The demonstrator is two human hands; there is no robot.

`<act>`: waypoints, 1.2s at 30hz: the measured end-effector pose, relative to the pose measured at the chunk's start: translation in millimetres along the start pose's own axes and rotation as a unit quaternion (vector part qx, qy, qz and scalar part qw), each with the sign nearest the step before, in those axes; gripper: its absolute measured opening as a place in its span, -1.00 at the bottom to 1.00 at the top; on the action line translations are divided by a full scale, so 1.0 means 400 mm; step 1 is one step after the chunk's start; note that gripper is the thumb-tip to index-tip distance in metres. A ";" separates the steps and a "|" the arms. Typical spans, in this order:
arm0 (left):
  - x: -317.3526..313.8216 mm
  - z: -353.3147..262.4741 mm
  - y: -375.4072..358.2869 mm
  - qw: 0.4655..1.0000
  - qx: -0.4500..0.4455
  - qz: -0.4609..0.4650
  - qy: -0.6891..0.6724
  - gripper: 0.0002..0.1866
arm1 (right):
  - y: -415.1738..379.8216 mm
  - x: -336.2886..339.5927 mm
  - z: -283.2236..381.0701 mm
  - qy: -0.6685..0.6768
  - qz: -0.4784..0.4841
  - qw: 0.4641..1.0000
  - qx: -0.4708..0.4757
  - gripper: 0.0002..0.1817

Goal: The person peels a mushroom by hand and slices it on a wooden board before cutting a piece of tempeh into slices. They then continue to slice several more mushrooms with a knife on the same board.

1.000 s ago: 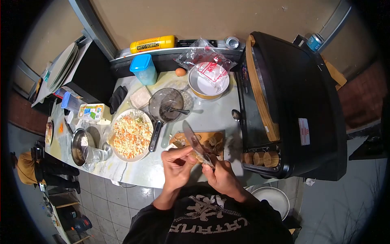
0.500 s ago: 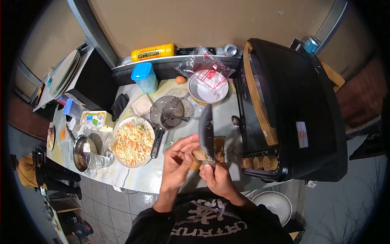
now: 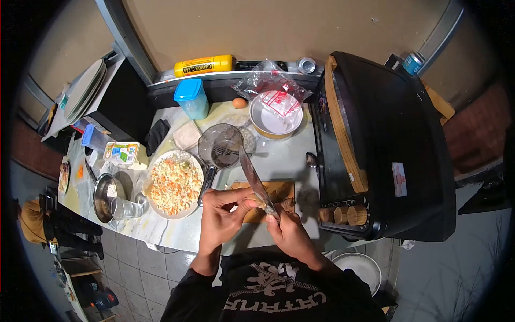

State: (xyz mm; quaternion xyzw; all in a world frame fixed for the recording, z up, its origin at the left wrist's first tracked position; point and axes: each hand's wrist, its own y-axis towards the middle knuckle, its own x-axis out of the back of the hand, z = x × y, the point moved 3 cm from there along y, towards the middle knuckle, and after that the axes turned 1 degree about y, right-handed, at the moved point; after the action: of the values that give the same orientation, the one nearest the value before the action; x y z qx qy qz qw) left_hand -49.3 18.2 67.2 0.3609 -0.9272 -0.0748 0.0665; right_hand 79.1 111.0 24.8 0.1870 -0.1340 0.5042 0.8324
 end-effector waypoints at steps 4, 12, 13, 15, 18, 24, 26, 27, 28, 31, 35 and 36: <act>0.005 0.013 0.010 0.998 0.010 0.061 -0.033 -0.74 | 0.006 0.020 0.018 0.026 0.023 0.999 0.013 -0.82; -0.092 0.124 -0.058 0.927 0.022 -0.061 -0.369 -0.64 | -0.019 -0.010 -0.013 0.043 -0.043 0.997 0.044 -0.81; -0.085 0.126 -0.059 0.927 0.021 -0.064 -0.369 -0.64 | -0.021 -0.014 -0.017 0.017 -0.028 0.999 0.042 -0.81; -0.068 0.112 -0.052 0.956 0.029 -0.025 -0.291 -0.67 | -0.018 -0.008 -0.009 0.020 -0.017 0.999 0.034 -0.80; -0.041 0.049 -0.033 0.989 -0.009 -0.014 -0.148 -0.72 | -0.010 0.005 0.010 0.017 0.000 1.000 0.024 -0.78; -0.008 -0.002 -0.006 0.998 -0.034 0.031 -0.050 -0.80 | -0.002 0.010 0.034 -0.004 0.011 0.999 0.038 -0.79; 0.003 -0.018 0.004 0.997 -0.036 0.060 -0.031 -0.78 | -0.001 0.012 0.033 -0.004 0.014 0.999 0.036 -0.80; 0.003 -0.022 0.005 0.995 -0.037 0.089 -0.014 -0.75 | -0.001 0.014 0.031 -0.024 0.016 0.999 0.039 -0.81; -0.006 -0.018 0.002 0.995 -0.037 0.089 -0.013 -0.75 | -0.003 0.015 0.029 -0.044 0.017 0.998 0.040 -0.82; -0.038 0.036 -0.012 0.985 -0.023 0.049 -0.167 -0.59 | 0.001 0.020 0.030 -0.011 0.010 1.000 0.004 -0.80; -0.096 0.073 -0.038 0.941 -0.009 0.010 -0.337 -0.44 | -0.002 0.013 0.031 0.046 -0.015 0.999 -0.003 -0.75; -0.103 0.078 -0.043 0.921 0.004 0.027 -0.388 -0.39 | -0.002 0.012 0.030 0.027 -0.026 0.999 0.018 -0.73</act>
State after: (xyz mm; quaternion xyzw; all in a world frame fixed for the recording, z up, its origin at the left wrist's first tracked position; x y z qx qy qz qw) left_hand -13.3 36.4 30.4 0.2791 -0.8900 -0.2038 -0.2975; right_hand 81.8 109.0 37.5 0.1919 -0.0971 0.4894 0.8451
